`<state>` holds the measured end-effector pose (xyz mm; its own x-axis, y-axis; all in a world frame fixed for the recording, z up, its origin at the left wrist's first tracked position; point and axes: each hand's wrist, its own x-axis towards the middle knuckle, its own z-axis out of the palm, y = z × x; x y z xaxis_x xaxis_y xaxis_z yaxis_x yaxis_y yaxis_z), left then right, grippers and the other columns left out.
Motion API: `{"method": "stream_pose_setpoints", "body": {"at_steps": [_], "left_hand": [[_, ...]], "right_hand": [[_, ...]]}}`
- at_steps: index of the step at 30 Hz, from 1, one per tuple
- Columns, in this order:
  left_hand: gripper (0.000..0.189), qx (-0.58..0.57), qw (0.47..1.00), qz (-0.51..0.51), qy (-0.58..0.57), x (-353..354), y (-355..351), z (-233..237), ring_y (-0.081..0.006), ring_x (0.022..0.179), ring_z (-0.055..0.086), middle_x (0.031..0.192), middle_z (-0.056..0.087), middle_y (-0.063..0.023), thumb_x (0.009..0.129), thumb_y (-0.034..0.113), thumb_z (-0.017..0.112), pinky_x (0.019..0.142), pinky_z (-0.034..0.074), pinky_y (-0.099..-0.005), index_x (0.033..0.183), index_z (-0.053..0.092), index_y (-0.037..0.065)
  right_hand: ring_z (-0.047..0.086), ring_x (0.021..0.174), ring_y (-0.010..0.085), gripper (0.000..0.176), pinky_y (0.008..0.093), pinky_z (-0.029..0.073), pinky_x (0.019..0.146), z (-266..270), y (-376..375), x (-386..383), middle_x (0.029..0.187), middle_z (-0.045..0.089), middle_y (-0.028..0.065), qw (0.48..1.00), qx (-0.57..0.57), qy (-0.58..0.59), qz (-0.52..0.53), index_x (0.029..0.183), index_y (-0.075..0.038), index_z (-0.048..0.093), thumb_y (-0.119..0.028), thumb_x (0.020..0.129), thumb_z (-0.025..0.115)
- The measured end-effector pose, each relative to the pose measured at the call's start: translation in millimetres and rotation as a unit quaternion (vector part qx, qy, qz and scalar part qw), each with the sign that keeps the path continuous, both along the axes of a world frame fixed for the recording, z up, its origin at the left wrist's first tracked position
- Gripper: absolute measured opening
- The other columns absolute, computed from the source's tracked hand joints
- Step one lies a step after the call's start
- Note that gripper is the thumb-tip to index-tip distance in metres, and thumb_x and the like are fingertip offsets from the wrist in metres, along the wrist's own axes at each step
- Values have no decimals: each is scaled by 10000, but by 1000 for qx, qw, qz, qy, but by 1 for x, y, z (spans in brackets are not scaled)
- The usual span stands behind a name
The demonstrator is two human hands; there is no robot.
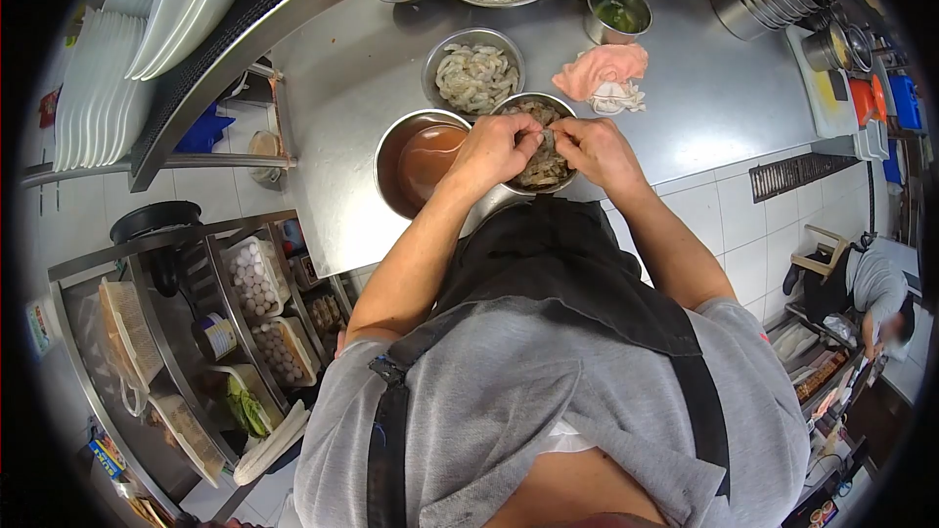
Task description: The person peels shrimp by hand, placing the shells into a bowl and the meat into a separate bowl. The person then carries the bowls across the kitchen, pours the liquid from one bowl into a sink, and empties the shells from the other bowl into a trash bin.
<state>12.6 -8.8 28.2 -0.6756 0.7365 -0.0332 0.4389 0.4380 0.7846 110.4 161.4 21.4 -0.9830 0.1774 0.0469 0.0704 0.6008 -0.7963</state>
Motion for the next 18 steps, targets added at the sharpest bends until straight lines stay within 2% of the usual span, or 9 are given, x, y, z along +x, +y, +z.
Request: {"method": "stream_pose_setpoints", "body": {"at_steps": [4,10,14,16,18], "left_hand": [[171,-26,999,12,-24,-1,-1,7,-222,635,644,757,690,-127,874,202,680,635,514,-351,958,706,55],[186,-21,998,34,-48,-2,-4,3,-196,654,632,754,690,-118,876,219,687,650,509,-336,966,707,57],[198,-47,996,37,-65,-2,-3,8,-161,677,622,760,693,-91,879,223,695,660,505,-317,973,705,50],[197,2,996,28,-86,-5,-3,0,-124,686,606,771,696,-55,879,221,705,657,500,-300,966,704,44],[190,5,994,25,-105,-6,-4,-1,-112,689,597,777,693,-40,879,215,708,655,497,-294,960,704,44]], "right_hand": [[653,736,393,220,455,518,679,-9,4,-2,778,653,231,999,-4,-29,-19,943,-14,705,-181,831,615],[648,719,379,199,451,508,669,-19,8,-1,738,652,202,998,65,-16,-14,911,-33,695,-197,832,615],[638,681,337,179,411,501,651,-11,7,2,742,656,157,999,10,-33,-9,926,-37,693,-170,817,643],[632,653,313,187,391,499,640,-7,6,2,757,659,140,999,-13,-42,-9,948,-34,695,-154,810,656],[599,613,242,216,355,488,618,-5,2,2,800,656,104,995,-87,30,-24,983,-16,692,-152,815,686]]}}
